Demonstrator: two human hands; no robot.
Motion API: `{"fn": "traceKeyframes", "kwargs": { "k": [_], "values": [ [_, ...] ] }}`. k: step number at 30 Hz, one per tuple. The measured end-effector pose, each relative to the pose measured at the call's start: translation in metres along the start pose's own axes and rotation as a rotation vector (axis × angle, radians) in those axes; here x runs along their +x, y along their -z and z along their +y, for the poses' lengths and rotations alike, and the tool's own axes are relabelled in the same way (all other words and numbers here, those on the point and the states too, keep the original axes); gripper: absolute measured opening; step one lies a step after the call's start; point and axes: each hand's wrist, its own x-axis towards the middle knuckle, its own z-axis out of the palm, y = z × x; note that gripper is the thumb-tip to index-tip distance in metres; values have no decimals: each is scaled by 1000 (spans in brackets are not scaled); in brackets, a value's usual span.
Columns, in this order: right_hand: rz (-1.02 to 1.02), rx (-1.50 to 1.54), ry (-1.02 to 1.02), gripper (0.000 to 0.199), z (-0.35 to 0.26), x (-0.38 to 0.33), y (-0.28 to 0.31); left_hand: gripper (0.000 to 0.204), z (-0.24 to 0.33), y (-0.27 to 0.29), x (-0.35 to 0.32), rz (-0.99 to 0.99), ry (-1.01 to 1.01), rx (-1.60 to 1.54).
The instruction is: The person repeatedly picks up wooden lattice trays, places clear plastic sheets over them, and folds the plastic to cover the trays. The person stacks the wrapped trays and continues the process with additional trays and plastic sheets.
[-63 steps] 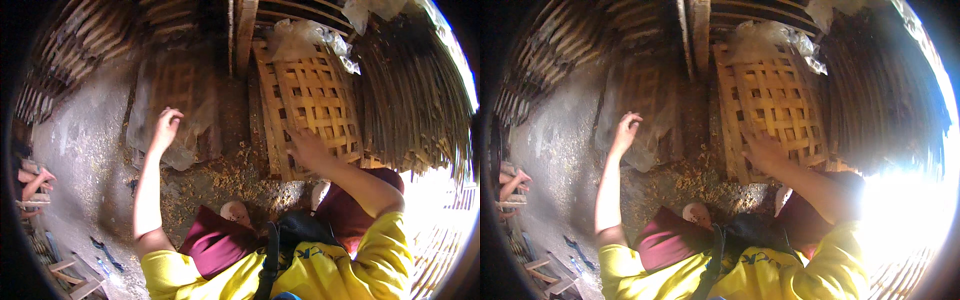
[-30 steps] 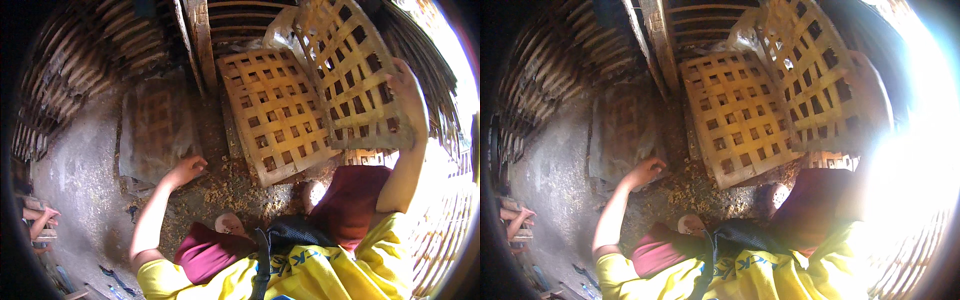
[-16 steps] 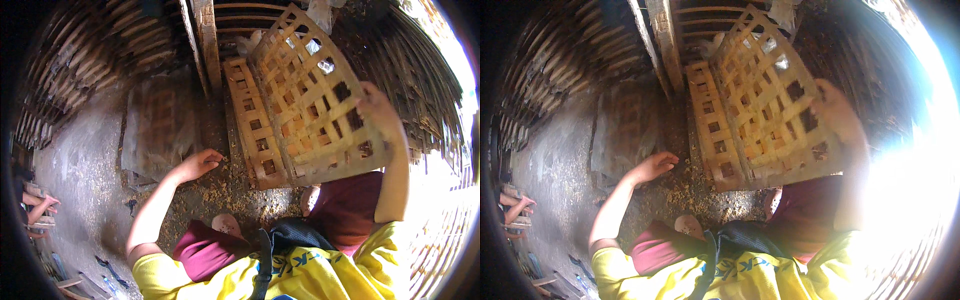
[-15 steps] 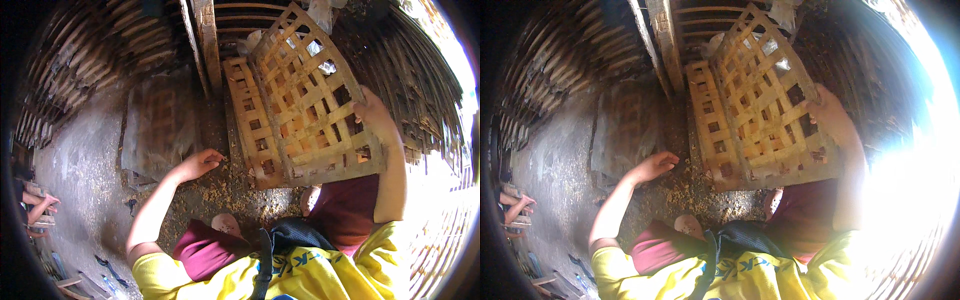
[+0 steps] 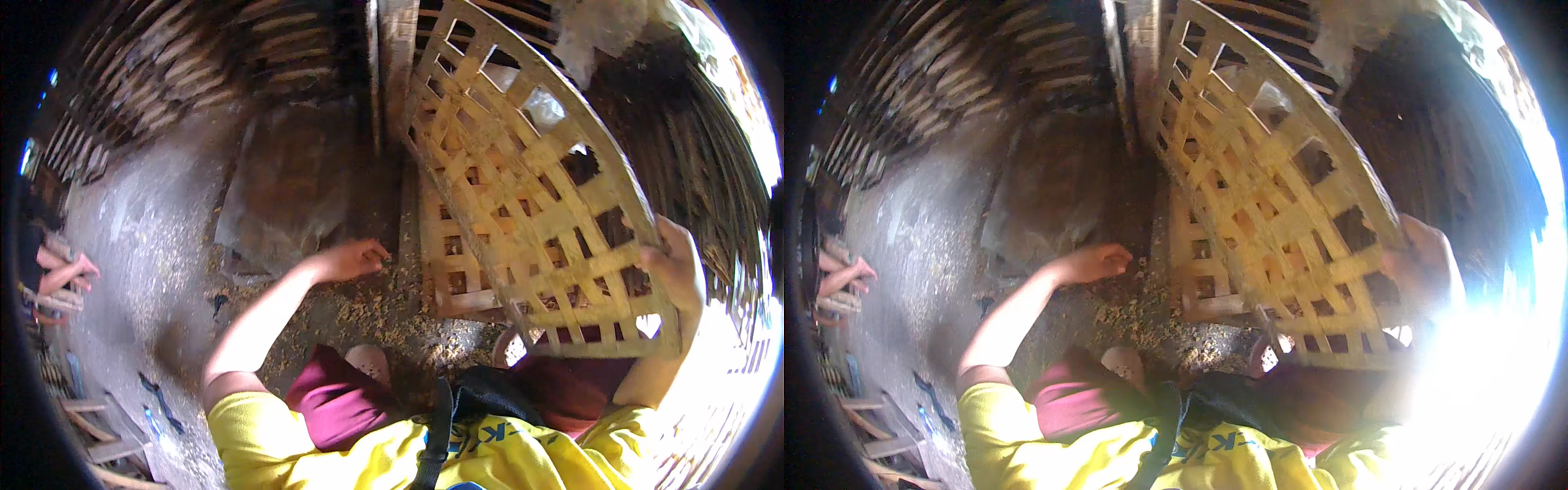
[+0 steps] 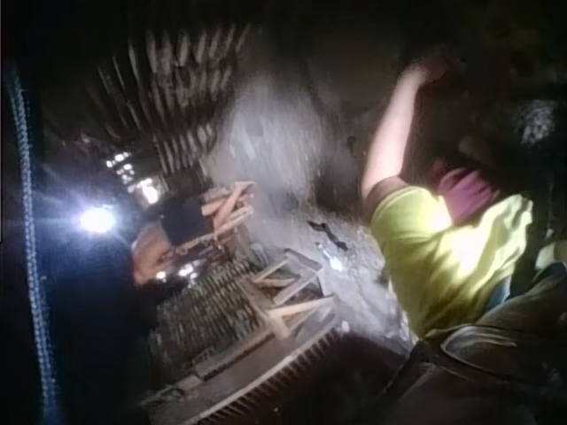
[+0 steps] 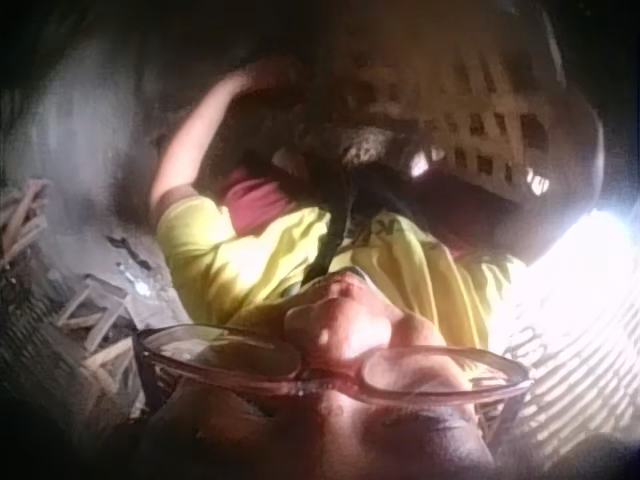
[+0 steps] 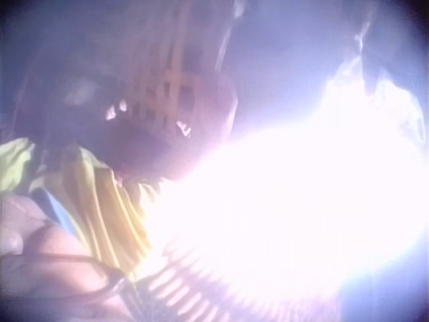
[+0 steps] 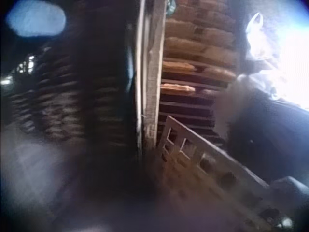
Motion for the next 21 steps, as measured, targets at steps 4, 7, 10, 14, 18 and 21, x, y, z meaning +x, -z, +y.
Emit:
{"fn": "traceKeyframes", "kwargs": {
  "k": [4,7,10,14,18,21],
  "values": [
    [146,40,36,65,-39,-13,-34,34,-72,35,-25,419,63,377],
    [-10,-12,124,70,-60,-16,-34,44,-142,42,-31,777,-7,482],
    [-55,58,111,72,-70,2,-61,59,-174,24,-73,720,69,506],
    [51,-24,142,64,-64,29,-79,77,-184,-14,-75,392,361,639],
    [66,69,167,54,-91,89,-131,85,-162,-31,-86,254,473,654],
    [-133,134,471,44,-118,145,-184,82,-153,-32,-97,327,447,595]
  ]
}}
